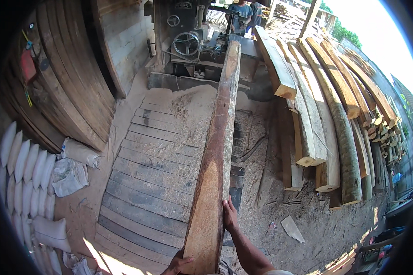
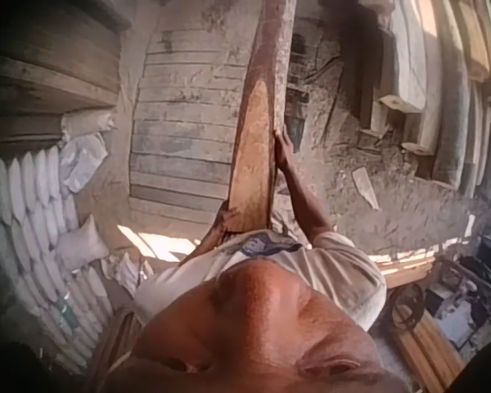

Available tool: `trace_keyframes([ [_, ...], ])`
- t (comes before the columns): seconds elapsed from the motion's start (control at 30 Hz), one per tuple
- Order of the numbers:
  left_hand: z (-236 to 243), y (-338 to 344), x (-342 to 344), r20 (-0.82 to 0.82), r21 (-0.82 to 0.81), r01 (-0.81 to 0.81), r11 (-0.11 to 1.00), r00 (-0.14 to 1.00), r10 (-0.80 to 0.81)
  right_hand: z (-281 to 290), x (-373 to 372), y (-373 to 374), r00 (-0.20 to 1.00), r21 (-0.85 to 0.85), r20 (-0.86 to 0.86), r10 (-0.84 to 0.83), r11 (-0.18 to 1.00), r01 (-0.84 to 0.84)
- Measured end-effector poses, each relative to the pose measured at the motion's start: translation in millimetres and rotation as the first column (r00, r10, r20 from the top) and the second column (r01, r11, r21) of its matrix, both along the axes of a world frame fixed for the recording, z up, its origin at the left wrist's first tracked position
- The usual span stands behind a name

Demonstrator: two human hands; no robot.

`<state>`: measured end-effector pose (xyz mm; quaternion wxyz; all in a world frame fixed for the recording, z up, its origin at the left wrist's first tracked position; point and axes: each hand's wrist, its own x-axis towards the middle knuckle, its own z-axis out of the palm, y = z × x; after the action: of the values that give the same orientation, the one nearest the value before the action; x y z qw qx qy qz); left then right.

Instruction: The person positions a large wooden plank on a table saw and pushes it through the blade to trim the edge.

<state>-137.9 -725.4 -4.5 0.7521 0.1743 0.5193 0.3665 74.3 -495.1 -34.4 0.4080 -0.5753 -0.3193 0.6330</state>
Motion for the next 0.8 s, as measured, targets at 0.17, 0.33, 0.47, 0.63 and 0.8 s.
trace_keyframes([
  [0.17, -26.2, 63.8, 4.6, 0.013, 0.090, -0.021, 0.996, 1.000, 0.020, -2.5, 2.0, 70.8, 0.995, -0.004, -0.089, -0.046, 0.999, 0.046],
  [0.33, -0.7, 146.6, 11.5, 0.048, -0.076, -0.136, 0.988, 0.989, 0.140, 0.8, 7.5, 155.2, 0.999, -0.017, -0.037, -0.011, 1.000, 0.011],
  [0.47, 12.2, 236.2, 7.7, 0.003, -0.041, 0.011, 0.999, 1.000, -0.011, 3.1, 11.1, 233.2, 1.000, -0.039, 0.006, -0.006, 0.999, 0.006],
  [0.63, -4.9, 322.0, 10.6, 0.036, -0.036, 0.056, 0.998, 0.998, -0.055, 1.4, 14.8, 325.3, 0.994, -0.020, -0.099, -0.034, 0.999, 0.032],
  [0.8, -18.2, 428.0, 10.5, -0.032, 0.065, 0.087, 0.994, 0.996, -0.085, 5.7, 16.1, 427.8, 0.997, -0.030, -0.069, -0.020, 0.999, 0.018],
])
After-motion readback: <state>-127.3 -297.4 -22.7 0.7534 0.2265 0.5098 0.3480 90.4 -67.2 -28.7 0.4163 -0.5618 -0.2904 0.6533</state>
